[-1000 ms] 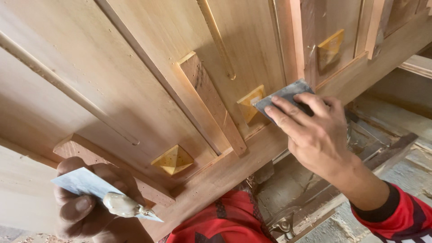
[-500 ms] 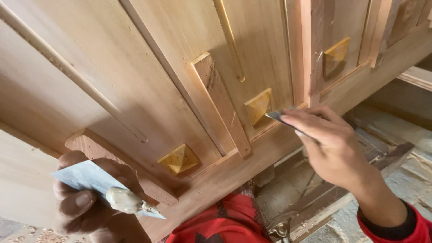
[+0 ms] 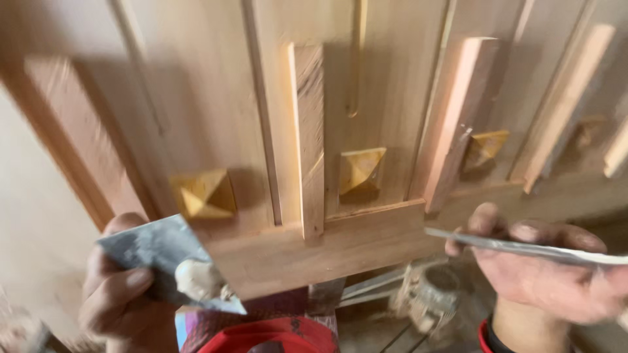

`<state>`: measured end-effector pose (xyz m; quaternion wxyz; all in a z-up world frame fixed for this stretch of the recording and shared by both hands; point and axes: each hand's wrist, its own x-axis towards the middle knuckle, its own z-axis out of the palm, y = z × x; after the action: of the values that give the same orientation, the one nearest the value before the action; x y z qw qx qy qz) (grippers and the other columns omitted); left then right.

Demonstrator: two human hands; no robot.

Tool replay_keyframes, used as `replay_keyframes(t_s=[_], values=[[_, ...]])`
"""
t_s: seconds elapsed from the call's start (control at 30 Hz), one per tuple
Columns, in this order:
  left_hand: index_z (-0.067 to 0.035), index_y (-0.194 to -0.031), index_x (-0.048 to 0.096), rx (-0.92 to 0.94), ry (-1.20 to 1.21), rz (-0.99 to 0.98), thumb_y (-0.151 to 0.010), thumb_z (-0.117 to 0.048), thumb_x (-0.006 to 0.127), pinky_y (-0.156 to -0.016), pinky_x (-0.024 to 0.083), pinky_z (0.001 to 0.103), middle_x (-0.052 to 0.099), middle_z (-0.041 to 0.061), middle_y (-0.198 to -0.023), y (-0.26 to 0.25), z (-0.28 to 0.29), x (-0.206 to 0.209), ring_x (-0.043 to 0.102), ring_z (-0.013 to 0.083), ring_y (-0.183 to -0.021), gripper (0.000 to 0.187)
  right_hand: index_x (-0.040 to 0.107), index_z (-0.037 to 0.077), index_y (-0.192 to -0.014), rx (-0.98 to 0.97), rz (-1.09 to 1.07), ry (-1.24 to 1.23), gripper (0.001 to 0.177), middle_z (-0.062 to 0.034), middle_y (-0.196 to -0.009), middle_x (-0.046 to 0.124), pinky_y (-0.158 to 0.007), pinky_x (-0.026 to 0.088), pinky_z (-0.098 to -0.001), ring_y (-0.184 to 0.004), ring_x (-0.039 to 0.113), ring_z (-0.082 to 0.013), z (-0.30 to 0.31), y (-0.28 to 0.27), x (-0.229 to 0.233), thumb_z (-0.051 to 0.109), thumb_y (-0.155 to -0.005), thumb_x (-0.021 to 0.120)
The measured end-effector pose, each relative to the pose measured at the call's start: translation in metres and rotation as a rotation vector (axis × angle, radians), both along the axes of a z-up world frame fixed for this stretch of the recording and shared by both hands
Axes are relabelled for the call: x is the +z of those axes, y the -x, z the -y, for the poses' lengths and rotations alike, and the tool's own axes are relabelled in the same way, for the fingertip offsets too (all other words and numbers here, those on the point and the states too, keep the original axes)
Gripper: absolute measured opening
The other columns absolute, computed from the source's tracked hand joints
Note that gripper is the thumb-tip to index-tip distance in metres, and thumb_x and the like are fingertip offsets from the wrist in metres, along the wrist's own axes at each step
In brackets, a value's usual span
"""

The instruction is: The person sands the surface of a wooden furniture piece using a sanding block. They apply a white substance from a small card onto the wood and rub it in with the sanding block, focusing on the edges and corners of the wooden structure.

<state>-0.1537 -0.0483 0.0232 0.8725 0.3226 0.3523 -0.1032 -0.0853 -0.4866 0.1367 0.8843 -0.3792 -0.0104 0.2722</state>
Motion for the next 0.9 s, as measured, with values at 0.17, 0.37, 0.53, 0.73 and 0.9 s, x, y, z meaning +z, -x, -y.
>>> replay_keyframes(t_s=[0.17,0.37,0.53,0.73,0.9], values=[[0.008,-0.099,0.055,0.245,0.158,0.133,-0.084,-0.008,0.062,-0.074,0.054,0.036,0.067,0.024,-0.091,0.093,0.068,-0.022,0.064,0.0281,-0.08,0.023,0.06,0.016,-0.135,0.486,0.519,1.238,0.043,-0.0086,-0.139,0.064,-0.118,0.042,-0.0519,-0.137,0.055,-0.0328,-0.015,-0.026,0.031,0.045,-0.104,0.054],[0.006,-0.104,0.055,0.505,0.15,0.218,-0.077,-0.009,0.063,-0.081,0.056,0.038,0.067,0.021,-0.088,0.111,0.131,-0.045,0.065,0.0276,-0.078,0.032,0.08,0.006,-0.117,0.898,1.539,1.704,0.036,-0.0084,-0.124,0.076,-0.103,0.042,-0.0545,-0.12,0.061,-0.0298,-0.069,-0.054,-0.011,0.025,-0.087,0.074],[0.007,-0.108,0.055,0.364,0.167,0.134,-0.077,-0.009,0.062,-0.083,0.055,0.035,0.067,0.018,-0.095,0.111,0.134,-0.042,0.064,0.0248,-0.084,0.035,0.083,0.009,-0.113,0.967,1.944,1.664,0.035,-0.0039,-0.119,0.078,-0.099,0.042,-0.0543,-0.116,0.063,-0.0244,-0.087,-0.064,-0.023,0.028,-0.085,0.077],[0.007,-0.107,0.055,0.217,0.329,0.182,-0.08,-0.007,0.061,-0.086,0.053,0.032,0.067,0.014,-0.098,0.096,0.125,-0.036,0.063,0.0197,-0.09,0.031,0.082,0.01,-0.111,1.031,1.942,1.584,0.031,-0.0035,-0.12,0.078,-0.097,0.043,-0.0561,-0.116,0.062,-0.0251,-0.099,-0.069,-0.025,0.027,-0.086,0.077],[0.008,-0.111,0.055,0.275,0.346,0.269,-0.083,-0.005,0.06,-0.086,0.053,0.031,0.065,0.014,-0.099,0.098,0.128,-0.039,0.063,0.0193,-0.09,0.032,0.081,0.014,-0.11,1.04,2.026,1.581,0.025,-0.0018,-0.119,0.077,-0.097,0.043,-0.0554,-0.116,0.063,-0.0237,-0.093,-0.062,-0.033,0.027,-0.089,0.077]])
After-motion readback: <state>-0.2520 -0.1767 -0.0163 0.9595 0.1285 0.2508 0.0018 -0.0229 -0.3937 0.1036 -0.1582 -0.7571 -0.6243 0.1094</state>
